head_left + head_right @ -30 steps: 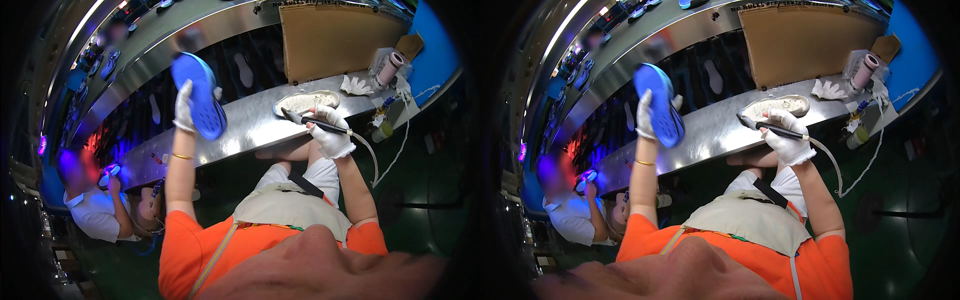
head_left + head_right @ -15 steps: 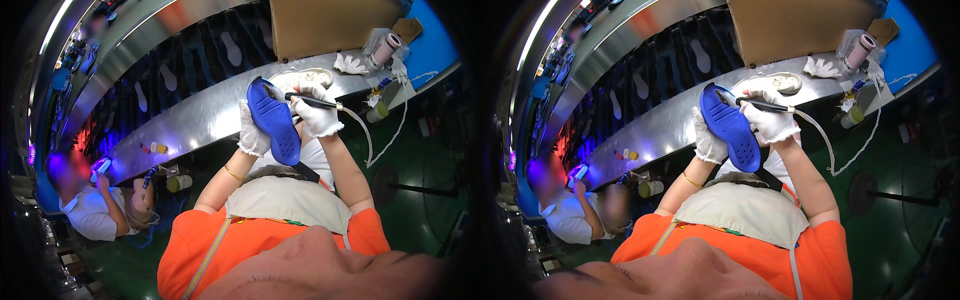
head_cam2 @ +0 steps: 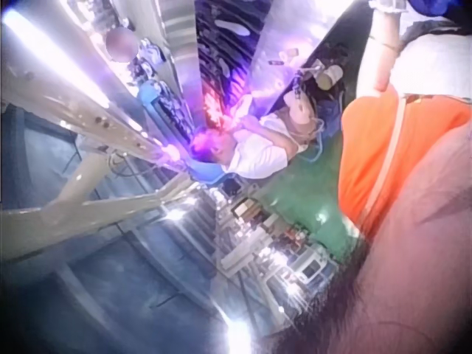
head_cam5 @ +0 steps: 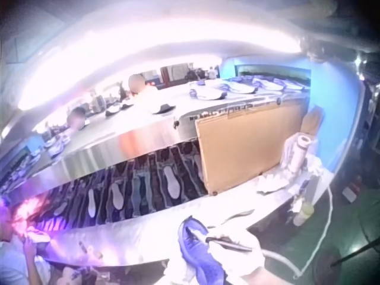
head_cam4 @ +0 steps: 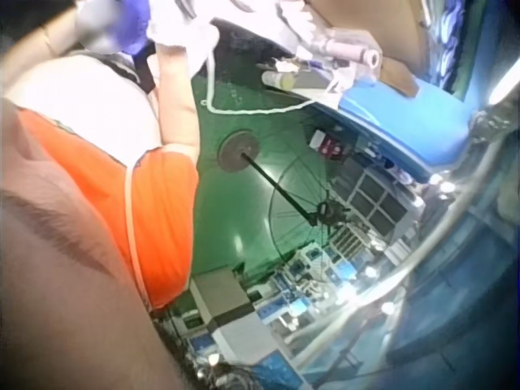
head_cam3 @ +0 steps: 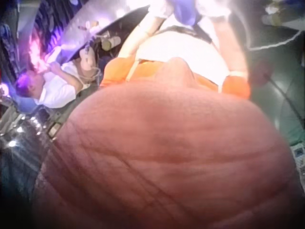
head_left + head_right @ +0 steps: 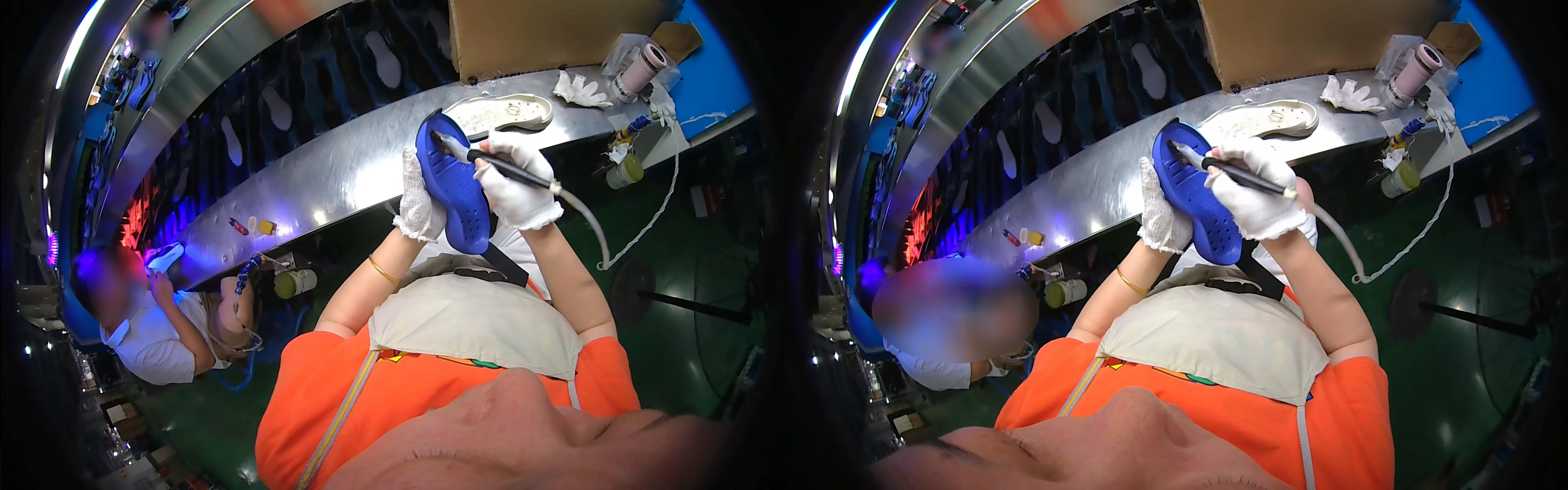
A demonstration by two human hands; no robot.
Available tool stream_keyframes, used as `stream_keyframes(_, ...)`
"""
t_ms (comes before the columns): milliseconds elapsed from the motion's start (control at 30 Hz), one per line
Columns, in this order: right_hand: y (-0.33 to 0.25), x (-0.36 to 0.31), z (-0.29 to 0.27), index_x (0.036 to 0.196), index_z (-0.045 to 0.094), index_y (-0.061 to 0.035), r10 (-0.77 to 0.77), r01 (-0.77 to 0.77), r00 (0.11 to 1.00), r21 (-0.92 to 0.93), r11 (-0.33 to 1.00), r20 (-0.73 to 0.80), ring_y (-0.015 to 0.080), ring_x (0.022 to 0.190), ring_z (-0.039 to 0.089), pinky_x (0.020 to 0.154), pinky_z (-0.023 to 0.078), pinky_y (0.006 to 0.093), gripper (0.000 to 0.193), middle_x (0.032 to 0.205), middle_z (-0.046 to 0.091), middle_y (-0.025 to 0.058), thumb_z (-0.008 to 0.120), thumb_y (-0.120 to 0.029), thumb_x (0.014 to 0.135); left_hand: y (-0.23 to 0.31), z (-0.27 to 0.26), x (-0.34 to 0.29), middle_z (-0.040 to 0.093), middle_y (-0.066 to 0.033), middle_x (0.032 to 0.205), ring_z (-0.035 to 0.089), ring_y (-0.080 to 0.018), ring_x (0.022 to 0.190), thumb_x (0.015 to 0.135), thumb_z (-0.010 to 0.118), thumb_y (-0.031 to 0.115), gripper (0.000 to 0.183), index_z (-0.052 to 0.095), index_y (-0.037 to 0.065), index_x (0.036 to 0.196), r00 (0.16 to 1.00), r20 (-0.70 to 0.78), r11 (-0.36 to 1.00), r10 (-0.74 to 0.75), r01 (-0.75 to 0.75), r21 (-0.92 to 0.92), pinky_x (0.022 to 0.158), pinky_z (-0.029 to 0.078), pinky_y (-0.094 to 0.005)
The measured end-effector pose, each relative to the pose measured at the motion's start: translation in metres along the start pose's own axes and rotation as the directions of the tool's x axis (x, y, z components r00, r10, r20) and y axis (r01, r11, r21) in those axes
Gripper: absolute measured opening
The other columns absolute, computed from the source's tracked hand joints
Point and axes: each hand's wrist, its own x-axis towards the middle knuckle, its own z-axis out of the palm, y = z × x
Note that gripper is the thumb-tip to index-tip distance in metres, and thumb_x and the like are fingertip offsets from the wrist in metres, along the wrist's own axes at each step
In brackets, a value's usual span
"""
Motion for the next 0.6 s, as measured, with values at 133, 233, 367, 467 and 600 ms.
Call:
stream_keyframes(133,-0.005,-0.01,0.009,0.096,0.059,-0.0001,-0.12,0.135,0.98,-0.086,0.987,0.158,0.0108,0.078,0.062,0.072,0.051,0.0243,0.023,0.088,0.062,0.0073,0.063,0.006,0.075,0.007,-0.01,0.004,0.056,-0.0117,0.117,0.055,-0.0235,0.105,0.081,0.037,0.072,0.077,0.046,0.009,0.125,0.997,-0.012,0.996,-0.072,0.071,-0.049,0.093,0.045,-0.038)
stream_keyframes(233,-0.004,-0.017,0.01,0.094,0.059,0.0008,0.141,-0.161,0.984,0.201,0.966,0.11,0.011,0.078,0.062,0.073,0.051,0.0247,0.02,0.088,0.062,0.0073,0.063,0.005,0.074,0.015,-0.009,0.002,0.057,-0.0123,0.116,0.055,-0.0251,0.105,0.081,0.037,0.071,0.079,0.046,0.008,0.126,0.994,-0.046,0.995,-0.098,0.098,-0.008,0.092,0.046,-0.0393)
stream_keyframes(367,0.006,-0.022,0.009,0.089,0.06,-0.0023,-0.181,0.193,0.98,-0.198,0.961,0.078,0.0153,0.074,0.061,0.068,0.05,0.0261,0.021,0.081,0.062,0.0081,0.063,0.005,0.07,0.015,-0.017,-0.001,0.056,-0.0132,0.117,0.056,-0.0263,0.103,0.083,0.036,0.069,0.075,0.046,0.008,0.126,0.985,-0.04,0.986,-0.166,0.165,-0.04,0.092,0.046,-0.0403)
stream_keyframes(467,-0.003,-0.028,0.011,0.088,0.06,-0.0028,-0.181,0.225,0.958,-0.189,0.956,0.221,0.0201,0.073,0.059,0.068,0.048,0.0277,0.024,0.08,0.06,0.0096,0.065,0.004,0.066,0.018,-0.021,0.001,0.056,-0.0135,0.118,0.056,-0.0272,0.103,0.084,0.032,0.069,0.076,0.047,0.007,0.126,0.977,-0.042,0.975,-0.208,0.204,-0.084,0.094,0.044,-0.0406)
stream_keyframes(600,0.001,-0.036,-0.005,0.09,0.059,-0.0004,0.168,-0.185,0.968,0.076,0.98,0.187,0.0116,0.076,0.06,0.07,0.05,0.0249,0.015,0.085,0.063,0.0068,0.063,0.002,0.076,0.018,-0.029,-0.007,0.054,-0.014,0.122,0.053,-0.0277,0.109,0.084,0.03,0.069,0.078,0.044,0.007,0.129,0.958,0.021,0.958,-0.286,0.287,-0.02,0.098,0.041,-0.0411)
